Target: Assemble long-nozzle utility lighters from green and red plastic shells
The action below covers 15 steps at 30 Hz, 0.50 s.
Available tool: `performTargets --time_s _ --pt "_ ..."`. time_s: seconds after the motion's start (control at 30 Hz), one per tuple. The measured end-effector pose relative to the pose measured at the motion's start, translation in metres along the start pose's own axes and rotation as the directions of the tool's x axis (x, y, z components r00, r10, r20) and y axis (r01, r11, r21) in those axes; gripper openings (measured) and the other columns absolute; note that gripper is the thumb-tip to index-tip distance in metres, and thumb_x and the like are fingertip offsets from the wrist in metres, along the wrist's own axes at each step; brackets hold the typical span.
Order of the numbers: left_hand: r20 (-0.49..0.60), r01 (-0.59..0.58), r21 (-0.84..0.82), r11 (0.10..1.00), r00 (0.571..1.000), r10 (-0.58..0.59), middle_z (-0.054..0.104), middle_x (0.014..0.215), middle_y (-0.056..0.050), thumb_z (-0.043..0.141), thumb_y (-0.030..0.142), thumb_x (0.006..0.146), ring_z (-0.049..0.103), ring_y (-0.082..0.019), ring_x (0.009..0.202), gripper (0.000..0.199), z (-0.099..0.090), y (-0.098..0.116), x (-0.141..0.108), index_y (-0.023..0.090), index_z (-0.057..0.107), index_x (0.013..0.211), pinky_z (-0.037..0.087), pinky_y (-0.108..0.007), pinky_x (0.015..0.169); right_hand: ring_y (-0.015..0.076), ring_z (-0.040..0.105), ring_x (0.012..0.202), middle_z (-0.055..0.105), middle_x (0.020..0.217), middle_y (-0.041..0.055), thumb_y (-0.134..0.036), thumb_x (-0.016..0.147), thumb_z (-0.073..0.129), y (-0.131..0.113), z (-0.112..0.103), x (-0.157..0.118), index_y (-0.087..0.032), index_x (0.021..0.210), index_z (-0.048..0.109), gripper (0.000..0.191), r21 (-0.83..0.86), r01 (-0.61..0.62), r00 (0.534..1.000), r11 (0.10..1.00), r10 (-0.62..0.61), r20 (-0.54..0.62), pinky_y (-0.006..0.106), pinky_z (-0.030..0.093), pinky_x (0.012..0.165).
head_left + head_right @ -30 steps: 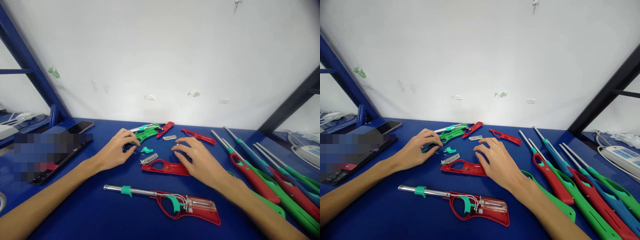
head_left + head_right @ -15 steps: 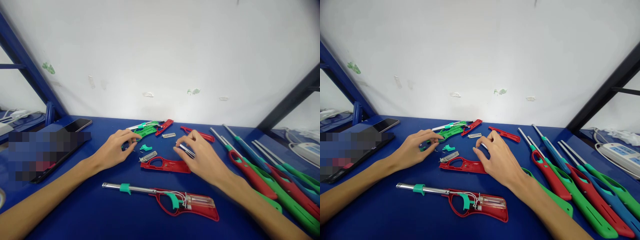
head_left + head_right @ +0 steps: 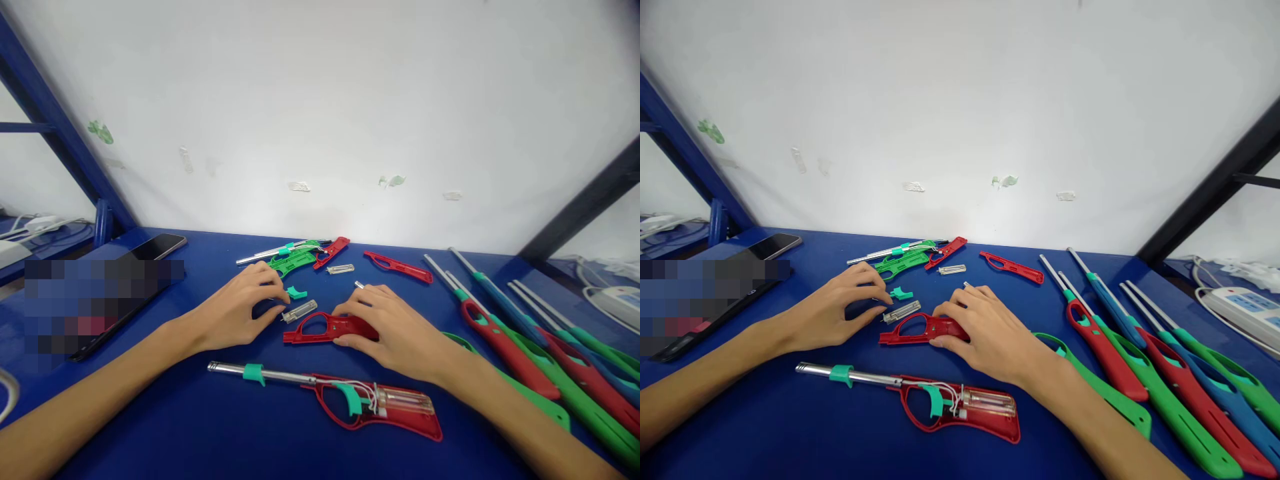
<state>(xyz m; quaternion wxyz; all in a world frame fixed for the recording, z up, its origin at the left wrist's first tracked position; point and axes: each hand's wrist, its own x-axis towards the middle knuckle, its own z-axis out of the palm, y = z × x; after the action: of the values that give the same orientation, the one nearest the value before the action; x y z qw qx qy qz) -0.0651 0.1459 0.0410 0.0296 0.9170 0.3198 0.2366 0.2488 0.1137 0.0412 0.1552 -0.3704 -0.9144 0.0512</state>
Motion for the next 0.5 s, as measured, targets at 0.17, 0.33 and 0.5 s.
performTargets --time_s 0.17,0.33,0.5 --pt "-0.012 -0.019 0.001 1.000 1.000 0.019 0.072 0.101 -0.006 0.056 0.022 0.103 0.063 -0.024 0.099 0.020 0.003 0.004 0.001 0.025 0.075 0.102 0.055 -0.042 0.092 0.0250 0.069 0.107 0.073 0.111 0.0053 -0.047 0.107 0.062 0.001 -0.001 -0.001 -0.027 0.133 0.070 0.034 -0.004 0.024 1.000 1.000 -0.024 0.003 0.044 0.050 0.100" --pt "-0.048 -0.024 0.013 1.000 0.999 0.025 0.073 0.099 -0.006 0.053 0.021 0.104 0.063 -0.024 0.097 0.023 0.006 0.002 0.002 0.024 0.075 0.108 0.055 -0.041 0.089 0.0261 0.068 0.115 0.073 0.117 0.0065 -0.050 0.110 0.055 0.003 -0.003 -0.001 -0.024 0.141 0.064 0.041 -0.020 0.029 0.999 0.999 -0.030 -0.026 0.048 0.048 0.106" --pt "-0.058 -0.016 0.032 0.999 0.998 0.018 0.073 0.101 -0.006 0.051 0.021 0.105 0.063 -0.024 0.099 0.025 0.006 -0.008 0.000 0.024 0.076 0.110 0.054 -0.040 0.089 0.0247 0.068 0.112 0.074 0.115 0.0078 -0.035 0.116 0.041 0.005 -0.004 0.000 -0.023 0.126 0.071 0.034 -0.030 0.058 0.998 0.998 -0.059 -0.033 0.045 0.049 0.101"
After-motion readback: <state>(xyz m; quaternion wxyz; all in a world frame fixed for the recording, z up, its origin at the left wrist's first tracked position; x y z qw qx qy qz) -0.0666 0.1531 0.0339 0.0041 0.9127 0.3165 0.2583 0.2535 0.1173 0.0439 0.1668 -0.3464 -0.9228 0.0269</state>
